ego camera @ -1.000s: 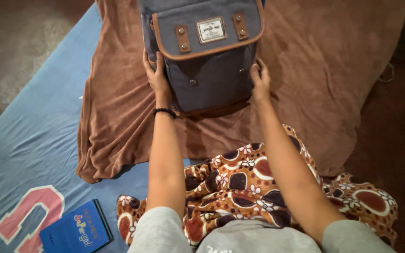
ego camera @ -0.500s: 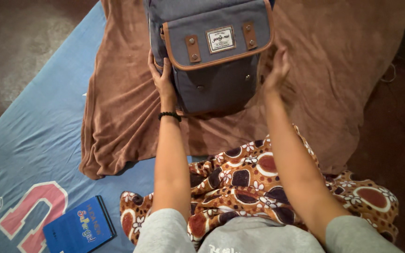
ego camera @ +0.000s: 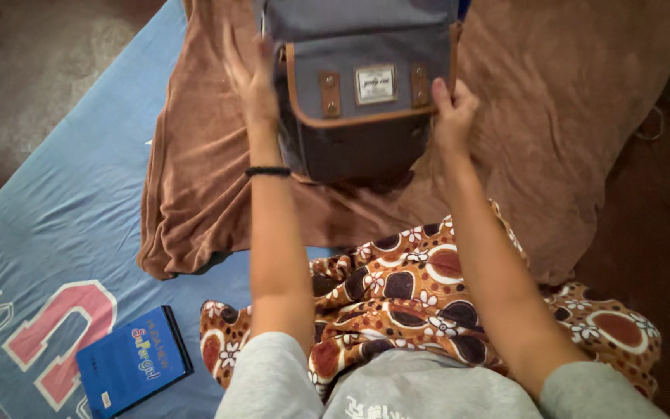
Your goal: The person sits on a bed with a gray backpack and opens it, then removes items one at a time: a blue water bottle, a pair of white heeled shoes, a pink pouch, and lotion bottles, placing them on the bed beside the bag.
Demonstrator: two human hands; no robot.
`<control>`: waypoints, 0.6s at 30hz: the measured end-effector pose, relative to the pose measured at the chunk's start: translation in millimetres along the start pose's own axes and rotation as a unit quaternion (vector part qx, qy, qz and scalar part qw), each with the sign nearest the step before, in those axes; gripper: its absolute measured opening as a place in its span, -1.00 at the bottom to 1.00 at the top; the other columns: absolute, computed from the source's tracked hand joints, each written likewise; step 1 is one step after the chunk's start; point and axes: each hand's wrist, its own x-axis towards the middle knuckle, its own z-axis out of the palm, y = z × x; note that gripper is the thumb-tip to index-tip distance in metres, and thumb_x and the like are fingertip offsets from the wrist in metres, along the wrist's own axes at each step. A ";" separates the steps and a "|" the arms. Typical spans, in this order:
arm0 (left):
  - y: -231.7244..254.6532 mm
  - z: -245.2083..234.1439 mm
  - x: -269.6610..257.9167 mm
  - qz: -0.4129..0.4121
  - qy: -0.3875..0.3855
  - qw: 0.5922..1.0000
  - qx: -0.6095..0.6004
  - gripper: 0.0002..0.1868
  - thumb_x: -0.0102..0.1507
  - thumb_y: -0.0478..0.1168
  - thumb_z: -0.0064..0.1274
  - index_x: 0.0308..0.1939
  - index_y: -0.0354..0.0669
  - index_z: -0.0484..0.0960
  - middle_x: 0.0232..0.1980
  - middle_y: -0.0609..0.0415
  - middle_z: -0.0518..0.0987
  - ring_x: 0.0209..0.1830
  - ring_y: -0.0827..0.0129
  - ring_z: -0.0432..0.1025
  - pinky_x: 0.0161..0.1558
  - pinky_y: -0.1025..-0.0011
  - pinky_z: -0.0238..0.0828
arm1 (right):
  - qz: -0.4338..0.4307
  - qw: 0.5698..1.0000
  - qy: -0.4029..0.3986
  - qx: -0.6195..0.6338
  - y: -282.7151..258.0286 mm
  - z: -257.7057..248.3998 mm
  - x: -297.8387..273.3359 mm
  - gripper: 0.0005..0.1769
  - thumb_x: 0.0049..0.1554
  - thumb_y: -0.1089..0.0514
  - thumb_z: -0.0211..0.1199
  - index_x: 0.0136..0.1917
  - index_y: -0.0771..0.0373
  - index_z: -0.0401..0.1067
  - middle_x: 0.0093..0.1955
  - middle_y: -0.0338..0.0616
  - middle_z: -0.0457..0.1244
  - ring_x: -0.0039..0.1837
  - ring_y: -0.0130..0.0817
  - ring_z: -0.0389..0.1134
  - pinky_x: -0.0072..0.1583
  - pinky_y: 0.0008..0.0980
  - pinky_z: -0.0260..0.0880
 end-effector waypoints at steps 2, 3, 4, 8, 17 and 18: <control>36.1 26.5 3.0 0.048 0.032 0.960 0.273 -0.15 0.34 0.37 0.18 0.55 0.07 0.28 0.63 -0.07 0.21 0.66 -0.02 0.14 0.54 -0.06 0.07 | -0.026 0.999 -0.002 -0.037 -5.2 -4.3 -7.8 -0.70 0.34 0.06 0.26 -0.10 0.35 0.49 -0.17 -0.45 0.26 -0.11 -0.62 0.18 -0.07 -0.53 0.20; 52.4 40.7 4.8 0.042 0.021 0.923 0.381 -0.18 0.32 0.41 0.18 0.49 0.14 0.32 0.61 -0.09 0.17 0.64 -0.06 0.11 0.44 -0.20 0.01 | -0.037 0.998 -0.004 -0.054 -7.7 -4.1 -12.2 -0.68 0.35 0.05 0.26 -0.11 0.36 0.48 -0.17 -0.45 0.24 -0.11 -0.62 0.16 -0.07 -0.53 0.19; 66.0 48.3 5.1 0.036 0.011 0.874 0.484 -0.22 0.30 0.44 0.17 0.44 0.21 0.36 0.59 -0.11 0.12 0.61 -0.10 0.08 0.34 -0.34 -0.05 | -0.020 0.999 -0.010 -0.038 -11.2 -4.2 -15.1 -0.69 0.35 0.06 0.27 -0.11 0.35 0.48 -0.18 -0.45 0.25 -0.12 -0.62 0.16 -0.07 -0.53 0.17; 85.5 58.6 2.7 -0.003 -0.023 0.921 0.388 -0.34 0.17 0.21 0.33 0.28 0.21 0.48 0.45 -0.16 0.30 0.34 -0.01 0.39 0.24 -0.02 0.27 | -0.027 0.994 0.016 -0.105 -39.9 -7.2 -7.1 -0.75 0.25 0.14 0.42 -0.12 0.35 0.45 -0.21 -0.35 0.28 -0.15 -0.53 0.23 -0.08 -0.47 0.24; 14.0 44.2 11.1 0.087 0.090 0.981 0.149 -0.56 0.28 -0.40 0.06 0.25 -0.05 0.56 0.23 -0.10 0.66 0.24 0.07 0.57 0.27 0.25 0.49 | -0.257 0.829 -0.086 -0.490 -112.3 136.0 57.0 -0.38 0.27 -0.12 0.35 0.45 0.21 0.32 0.40 0.07 0.22 0.41 0.12 0.22 0.46 0.12 0.10; 5.0 40.7 12.3 0.060 0.103 0.983 0.139 -0.57 0.27 -0.42 0.05 0.23 -0.09 0.58 0.19 -0.10 0.68 0.20 0.09 0.59 0.24 0.27 0.49 | -0.286 0.794 -0.143 -0.517 -111.0 156.2 52.4 -0.34 0.26 -0.17 0.27 0.48 0.20 0.28 0.46 0.06 0.15 0.48 0.10 0.15 0.49 0.21 -0.05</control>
